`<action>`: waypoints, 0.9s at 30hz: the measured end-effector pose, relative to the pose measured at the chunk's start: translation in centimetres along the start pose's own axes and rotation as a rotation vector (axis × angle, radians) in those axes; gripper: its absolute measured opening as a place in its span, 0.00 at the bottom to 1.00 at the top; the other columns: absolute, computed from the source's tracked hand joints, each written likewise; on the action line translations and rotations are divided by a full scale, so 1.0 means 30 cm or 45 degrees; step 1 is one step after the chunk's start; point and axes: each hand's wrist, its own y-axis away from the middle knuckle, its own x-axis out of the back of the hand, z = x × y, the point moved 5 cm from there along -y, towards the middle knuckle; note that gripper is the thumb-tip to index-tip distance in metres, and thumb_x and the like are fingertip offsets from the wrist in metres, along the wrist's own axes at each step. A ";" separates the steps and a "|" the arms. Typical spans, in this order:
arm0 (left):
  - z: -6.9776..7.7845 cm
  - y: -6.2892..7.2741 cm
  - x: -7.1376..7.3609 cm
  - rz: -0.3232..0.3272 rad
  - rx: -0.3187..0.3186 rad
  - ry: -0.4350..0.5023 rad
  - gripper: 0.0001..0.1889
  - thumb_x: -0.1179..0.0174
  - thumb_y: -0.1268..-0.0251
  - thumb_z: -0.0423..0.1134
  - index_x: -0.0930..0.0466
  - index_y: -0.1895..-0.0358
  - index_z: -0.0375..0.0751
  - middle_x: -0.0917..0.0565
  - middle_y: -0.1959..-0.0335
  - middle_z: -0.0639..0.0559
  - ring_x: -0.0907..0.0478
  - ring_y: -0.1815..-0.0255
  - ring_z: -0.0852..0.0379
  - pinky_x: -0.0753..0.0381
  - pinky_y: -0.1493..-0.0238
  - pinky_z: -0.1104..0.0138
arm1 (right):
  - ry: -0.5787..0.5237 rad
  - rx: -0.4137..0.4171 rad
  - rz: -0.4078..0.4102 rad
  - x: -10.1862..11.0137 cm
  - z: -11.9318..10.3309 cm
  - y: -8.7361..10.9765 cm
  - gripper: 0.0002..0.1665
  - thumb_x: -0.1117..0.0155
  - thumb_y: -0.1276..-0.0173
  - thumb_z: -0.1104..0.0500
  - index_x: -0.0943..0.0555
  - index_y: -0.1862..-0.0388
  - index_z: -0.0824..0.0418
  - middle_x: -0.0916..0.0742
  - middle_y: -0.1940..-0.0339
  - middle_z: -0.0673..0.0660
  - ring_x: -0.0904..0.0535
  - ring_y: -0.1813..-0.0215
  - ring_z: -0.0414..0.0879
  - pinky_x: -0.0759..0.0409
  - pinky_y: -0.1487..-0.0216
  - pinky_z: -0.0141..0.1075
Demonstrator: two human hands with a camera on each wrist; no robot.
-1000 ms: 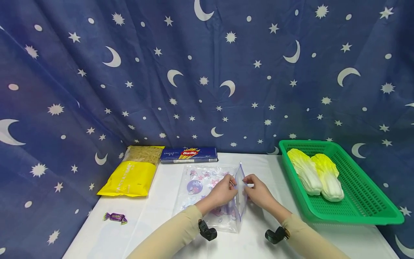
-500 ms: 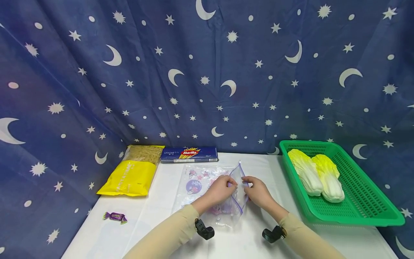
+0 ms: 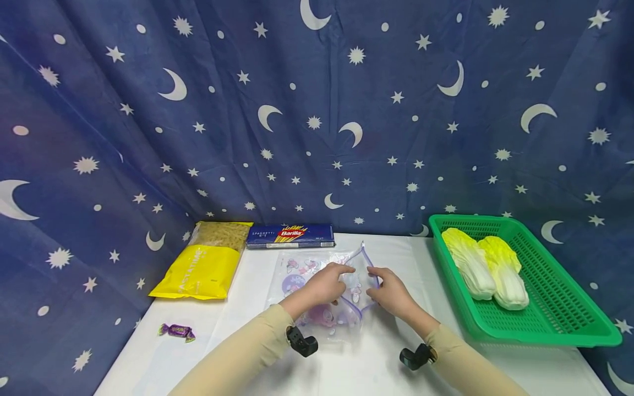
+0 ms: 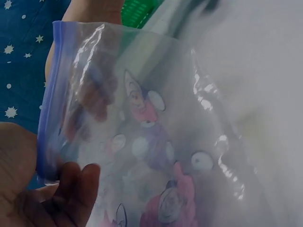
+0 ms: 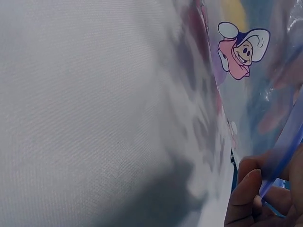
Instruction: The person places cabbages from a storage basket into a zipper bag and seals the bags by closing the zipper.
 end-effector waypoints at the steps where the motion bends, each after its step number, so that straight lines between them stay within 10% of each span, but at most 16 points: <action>1: -0.003 0.001 0.004 -0.019 0.006 0.002 0.32 0.48 0.36 0.23 0.27 0.27 0.41 0.30 0.30 0.34 0.24 0.85 0.59 0.19 0.82 0.68 | -0.008 0.007 -0.003 0.000 -0.002 0.000 0.36 0.31 0.41 0.71 0.25 0.32 0.71 0.18 0.41 0.65 0.26 0.72 0.45 0.22 0.77 0.34; 7: -0.024 0.016 0.036 -0.096 0.004 0.057 0.39 0.49 0.33 0.23 0.44 0.18 0.45 0.34 0.24 0.37 0.26 0.85 0.58 0.14 0.74 0.56 | -0.066 0.007 -0.038 -0.005 -0.006 -0.002 0.40 0.35 0.42 0.74 0.27 0.28 0.66 0.17 0.41 0.66 0.26 0.74 0.46 0.22 0.78 0.35; 27: -0.161 0.069 0.130 -0.128 0.033 0.545 0.37 0.51 0.27 0.27 0.50 0.17 0.41 0.30 0.28 0.34 0.15 0.74 0.48 0.11 0.63 0.55 | -0.076 0.022 -0.083 -0.046 -0.018 -0.018 0.46 0.39 0.43 0.75 0.32 0.23 0.61 0.17 0.40 0.63 0.28 0.79 0.44 0.24 0.80 0.34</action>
